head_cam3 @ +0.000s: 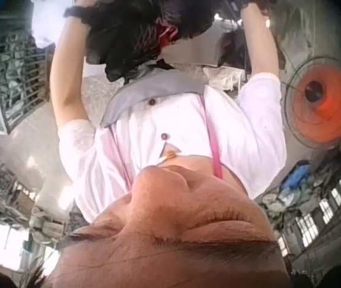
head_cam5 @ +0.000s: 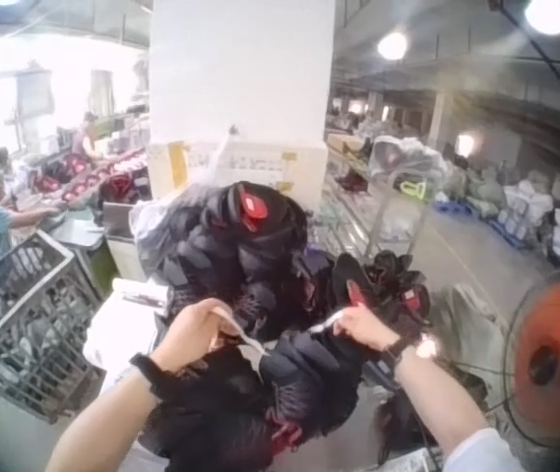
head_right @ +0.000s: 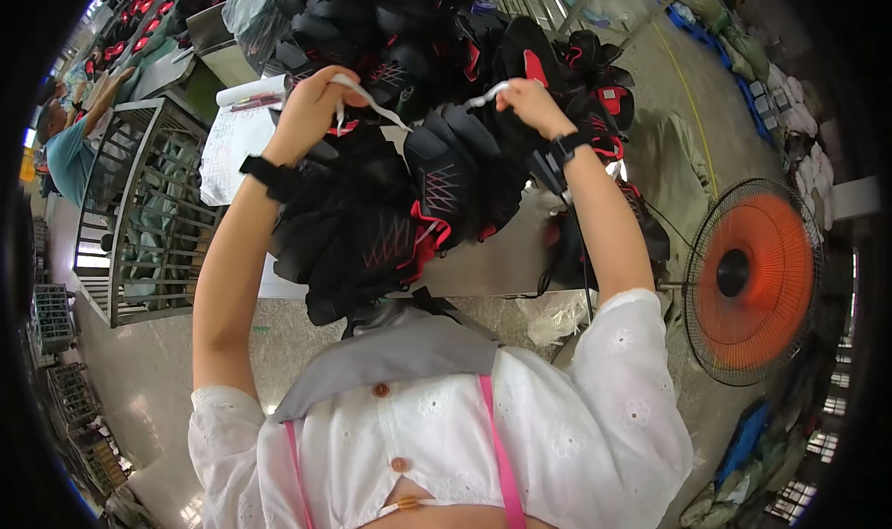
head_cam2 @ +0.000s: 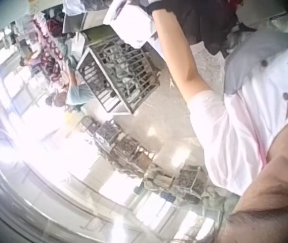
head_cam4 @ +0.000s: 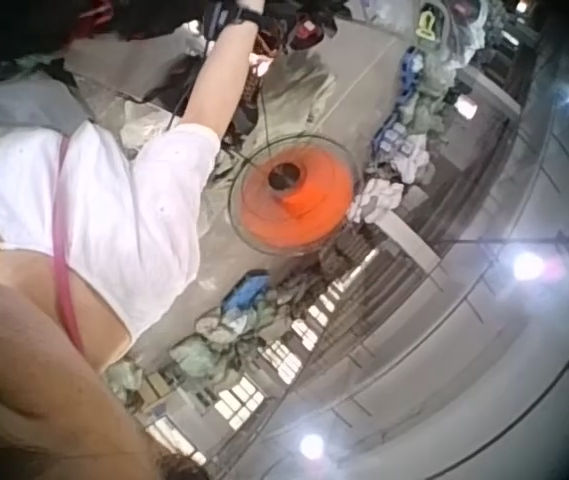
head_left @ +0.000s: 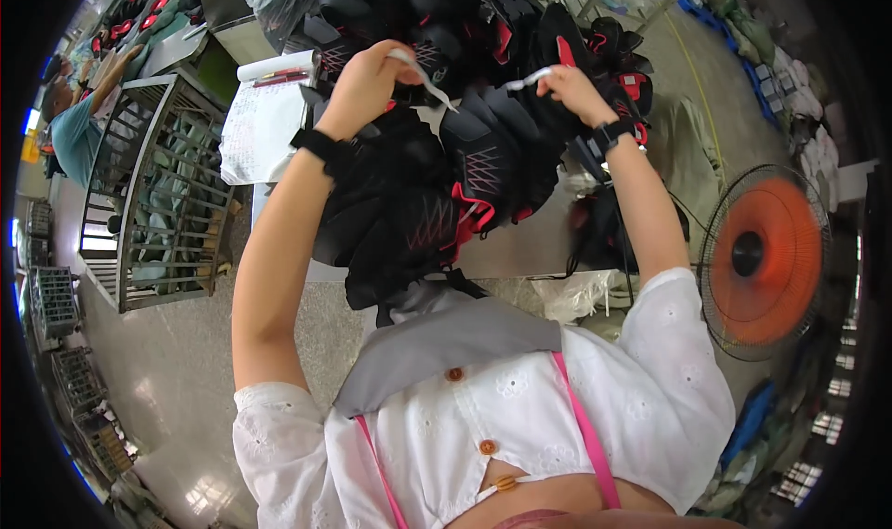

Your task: Inspecting and handling shoe uppers on a work table in a factory setting.

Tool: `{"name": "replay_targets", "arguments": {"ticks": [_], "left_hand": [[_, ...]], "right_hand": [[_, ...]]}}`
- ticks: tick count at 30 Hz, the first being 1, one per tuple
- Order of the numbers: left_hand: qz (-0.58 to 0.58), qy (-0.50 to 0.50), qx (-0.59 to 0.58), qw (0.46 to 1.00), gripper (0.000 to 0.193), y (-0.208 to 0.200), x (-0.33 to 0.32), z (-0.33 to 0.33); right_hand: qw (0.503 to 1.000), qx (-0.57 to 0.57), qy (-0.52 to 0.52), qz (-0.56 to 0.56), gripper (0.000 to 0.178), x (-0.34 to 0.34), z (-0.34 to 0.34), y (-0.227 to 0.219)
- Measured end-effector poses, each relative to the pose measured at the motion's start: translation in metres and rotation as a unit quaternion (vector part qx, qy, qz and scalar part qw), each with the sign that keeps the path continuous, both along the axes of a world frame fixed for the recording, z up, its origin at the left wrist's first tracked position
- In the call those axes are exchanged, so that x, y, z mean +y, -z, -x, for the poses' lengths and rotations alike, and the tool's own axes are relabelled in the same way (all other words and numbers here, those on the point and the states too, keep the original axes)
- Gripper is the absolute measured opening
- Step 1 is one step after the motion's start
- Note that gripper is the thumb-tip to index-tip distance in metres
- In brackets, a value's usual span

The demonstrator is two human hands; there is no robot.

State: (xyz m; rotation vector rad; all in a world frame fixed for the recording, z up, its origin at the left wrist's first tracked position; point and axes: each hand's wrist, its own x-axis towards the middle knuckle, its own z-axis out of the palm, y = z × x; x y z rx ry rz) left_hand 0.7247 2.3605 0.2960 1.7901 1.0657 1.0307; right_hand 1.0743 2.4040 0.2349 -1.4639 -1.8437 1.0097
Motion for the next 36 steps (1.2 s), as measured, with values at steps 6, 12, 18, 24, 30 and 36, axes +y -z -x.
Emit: {"name": "replay_targets", "arguments": {"ticks": [6,12,18,24,30,36], "left_hand": [[0.037,-0.057,0.053,0.996,0.028,-0.015,-0.033,0.051],[0.12,-0.217,-0.21,0.946,0.024,-0.007,-0.066,0.123],[0.173,-0.233,-0.096,0.952,0.023,0.02,-0.118,0.129],[0.104,-0.18,0.169,0.963,0.065,0.065,-0.174,0.117],[-0.037,-0.247,0.305,0.919,0.095,0.075,-0.228,0.067],[-0.099,-0.225,0.244,0.938,0.079,0.117,-0.271,0.048]], "right_hand": [[0.987,-0.134,-0.038,-0.078,0.014,-0.031,-0.004,-0.009],[0.947,-0.263,-0.053,-0.177,0.029,-0.073,0.022,-0.035],[0.879,-0.317,-0.111,-0.339,0.039,-0.129,0.081,-0.034],[0.891,-0.22,-0.317,-0.237,0.079,-0.18,0.139,0.003],[0.91,-0.186,-0.307,-0.209,0.094,-0.166,0.184,0.011],[0.903,-0.276,-0.279,-0.172,0.105,-0.186,0.193,0.004]]}}
